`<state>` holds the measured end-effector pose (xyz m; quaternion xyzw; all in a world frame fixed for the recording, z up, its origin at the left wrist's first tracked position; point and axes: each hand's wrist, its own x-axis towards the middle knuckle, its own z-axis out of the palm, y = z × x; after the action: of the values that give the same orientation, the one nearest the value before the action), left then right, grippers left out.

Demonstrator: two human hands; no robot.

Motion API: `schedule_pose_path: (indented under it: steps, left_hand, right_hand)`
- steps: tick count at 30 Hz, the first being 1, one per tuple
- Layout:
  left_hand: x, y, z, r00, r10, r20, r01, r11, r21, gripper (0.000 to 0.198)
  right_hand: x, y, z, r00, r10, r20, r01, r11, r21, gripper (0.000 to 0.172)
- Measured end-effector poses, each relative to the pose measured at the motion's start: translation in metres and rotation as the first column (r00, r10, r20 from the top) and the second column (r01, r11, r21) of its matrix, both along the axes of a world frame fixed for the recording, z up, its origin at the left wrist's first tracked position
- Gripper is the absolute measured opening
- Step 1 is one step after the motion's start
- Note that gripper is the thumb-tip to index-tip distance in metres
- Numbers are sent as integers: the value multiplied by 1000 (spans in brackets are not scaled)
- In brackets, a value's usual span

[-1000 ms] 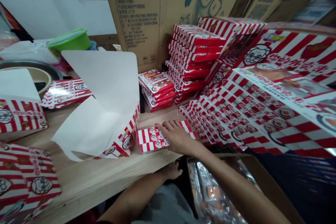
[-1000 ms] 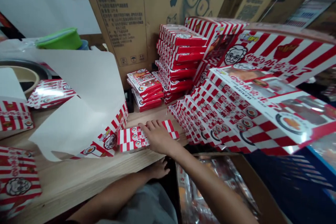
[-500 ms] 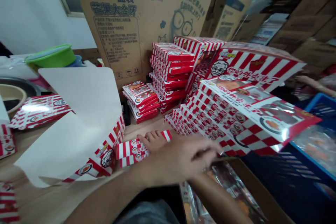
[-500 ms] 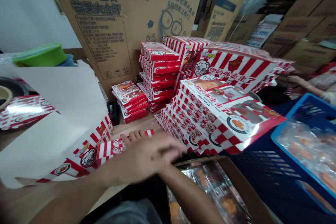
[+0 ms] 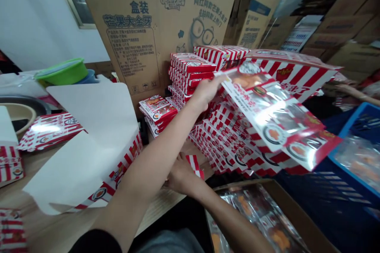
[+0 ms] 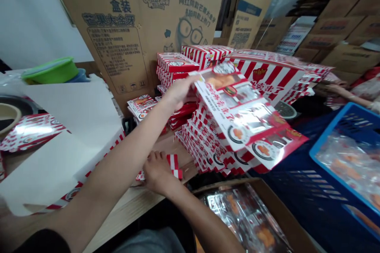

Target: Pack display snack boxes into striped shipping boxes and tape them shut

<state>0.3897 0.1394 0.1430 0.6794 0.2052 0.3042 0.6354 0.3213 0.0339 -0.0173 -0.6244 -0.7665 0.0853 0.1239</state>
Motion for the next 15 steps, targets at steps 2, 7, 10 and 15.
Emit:
schedule_pose_path:
  steps: [2,7,10,15]
  left_hand:
    - [-33,10,20,953,190,235,-203,979,30,44]
    - [-151,27,46,458,615,642,-772,633,-55,38]
    - [-200,8,8,507,721,472,-797,601,-62,35]
    - [-209,-45,-107,770,612,-182,-629,776,-52,40]
  right_hand:
    - [13,-7,10,990,-98,-99,97,995,-15,73]
    - [45,-20,27,582,-230,-780,96,972,-215,80]
    - [46,-22,16,285,-291,-913,97,957,-274,68]
    - [23,-34,-22,56,-349,-936,196,923,-332,62]
